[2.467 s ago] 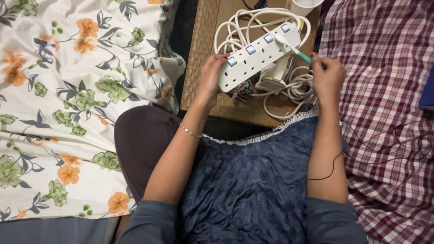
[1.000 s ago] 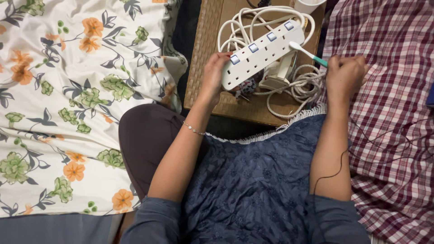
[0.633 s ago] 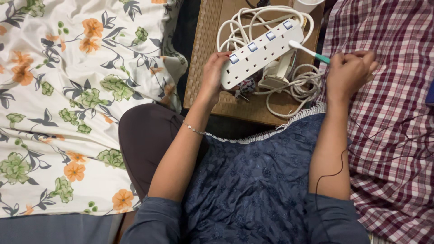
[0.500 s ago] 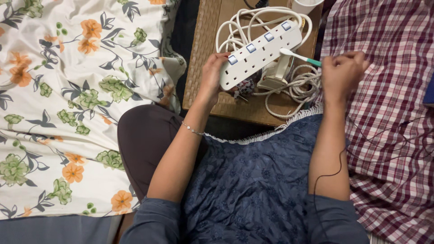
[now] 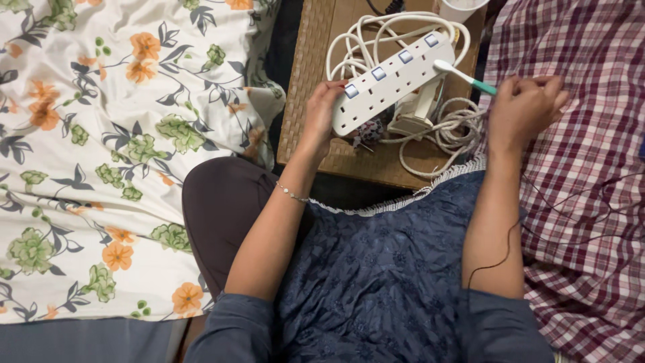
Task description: The person cleans a white power strip by first using a screwdriver to remove screws from the back, then wiping the surface with a cloth, and finally scrubbing the outlets with a toothbrush. The power strip remains on a small wooden table throughout.
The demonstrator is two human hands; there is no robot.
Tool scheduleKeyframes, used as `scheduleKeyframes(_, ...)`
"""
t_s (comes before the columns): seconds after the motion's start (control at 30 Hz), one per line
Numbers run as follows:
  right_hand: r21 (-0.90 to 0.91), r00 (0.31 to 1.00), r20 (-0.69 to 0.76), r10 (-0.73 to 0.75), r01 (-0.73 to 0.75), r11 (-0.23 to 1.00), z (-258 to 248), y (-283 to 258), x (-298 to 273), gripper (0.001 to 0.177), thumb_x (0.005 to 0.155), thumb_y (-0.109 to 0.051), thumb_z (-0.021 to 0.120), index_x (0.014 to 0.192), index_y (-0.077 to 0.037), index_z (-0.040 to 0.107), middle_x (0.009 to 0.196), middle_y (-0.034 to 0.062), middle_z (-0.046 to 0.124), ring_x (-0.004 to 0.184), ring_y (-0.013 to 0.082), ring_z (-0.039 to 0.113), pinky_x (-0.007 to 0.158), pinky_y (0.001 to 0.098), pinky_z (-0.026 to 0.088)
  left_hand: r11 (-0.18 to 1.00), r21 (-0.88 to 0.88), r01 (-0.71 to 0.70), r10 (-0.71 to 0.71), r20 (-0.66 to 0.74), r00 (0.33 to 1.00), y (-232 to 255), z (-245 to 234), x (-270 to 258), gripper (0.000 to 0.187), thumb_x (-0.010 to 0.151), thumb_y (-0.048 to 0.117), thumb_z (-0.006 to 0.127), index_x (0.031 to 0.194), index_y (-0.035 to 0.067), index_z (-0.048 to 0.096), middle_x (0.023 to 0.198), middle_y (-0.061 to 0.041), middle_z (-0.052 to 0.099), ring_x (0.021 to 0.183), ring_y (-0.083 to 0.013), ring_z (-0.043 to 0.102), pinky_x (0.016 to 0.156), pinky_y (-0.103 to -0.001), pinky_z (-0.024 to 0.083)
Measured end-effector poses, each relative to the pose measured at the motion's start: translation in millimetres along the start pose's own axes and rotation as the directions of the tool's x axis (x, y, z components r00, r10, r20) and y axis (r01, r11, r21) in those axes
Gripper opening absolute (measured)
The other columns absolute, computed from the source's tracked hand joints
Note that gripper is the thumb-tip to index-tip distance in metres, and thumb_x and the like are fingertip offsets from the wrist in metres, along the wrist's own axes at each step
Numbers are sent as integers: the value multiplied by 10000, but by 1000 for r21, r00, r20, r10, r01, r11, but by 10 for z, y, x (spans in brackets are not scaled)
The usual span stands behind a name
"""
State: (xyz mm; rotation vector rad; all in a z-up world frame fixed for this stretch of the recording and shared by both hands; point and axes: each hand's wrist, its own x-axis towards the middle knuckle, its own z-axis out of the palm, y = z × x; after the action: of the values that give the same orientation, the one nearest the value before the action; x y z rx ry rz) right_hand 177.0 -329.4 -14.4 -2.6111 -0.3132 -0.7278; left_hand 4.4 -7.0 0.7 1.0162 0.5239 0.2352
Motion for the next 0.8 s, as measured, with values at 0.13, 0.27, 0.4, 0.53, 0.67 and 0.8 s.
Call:
scheduleKeyframes(0.13,-28,998,52,22,-21,999,36,15,18,192,965,-143,665,856,-27,771,1121,159,632,1113,322,511,931,529,449,994,30,106,-106,-23,994,67,23,-45,255,946,235,527,1111,87,653,911,-77,681,689,-174,709,420,-405,620)
scheduleKeyframes(0.27,95,978,207,-38,19,995,147,-47,-47,183,929,-153,678,875,-2,766,1108,186,630,1130,342,512,953,535,457,995,32,90,-89,-20,996,141,56,-102,260,956,238,521,1124,81,643,930,-91,685,703,-188,722,428,-404,629)
scheduleKeyframes(0.4,15,989,146,33,-36,999,166,-21,-23,224,982,-158,666,846,-18,776,1069,198,653,1117,358,544,952,541,468,992,55,114,-112,-28,993,193,79,-119,268,945,242,511,1129,95,641,922,-90,688,678,-192,716,418,-401,621)
scheduleKeyframes(0.53,-21,990,125,65,-63,998,88,90,-17,179,915,-165,701,833,-35,793,1056,216,653,1057,393,562,884,548,475,992,33,120,-119,-35,992,162,77,-101,257,950,239,527,1124,87,640,935,-89,683,703,-190,721,432,-415,625)
scheduleKeyframes(0.67,175,916,390,92,-172,969,152,-21,-58,187,896,-219,718,931,-39,751,1039,196,616,1017,352,592,909,492,504,992,20,127,-126,-36,991,146,68,-85,257,942,239,523,1119,91,638,937,-91,686,694,-198,718,425,-423,621)
scheduleKeyframes(0.8,170,969,225,-103,65,983,219,-100,-76,148,879,-161,752,871,-17,720,1009,207,622,1032,372,557,942,514,455,994,7,110,-110,-24,994,127,49,-83,272,947,243,520,1132,91,649,943,-89,683,711,-197,721,442,-424,629)
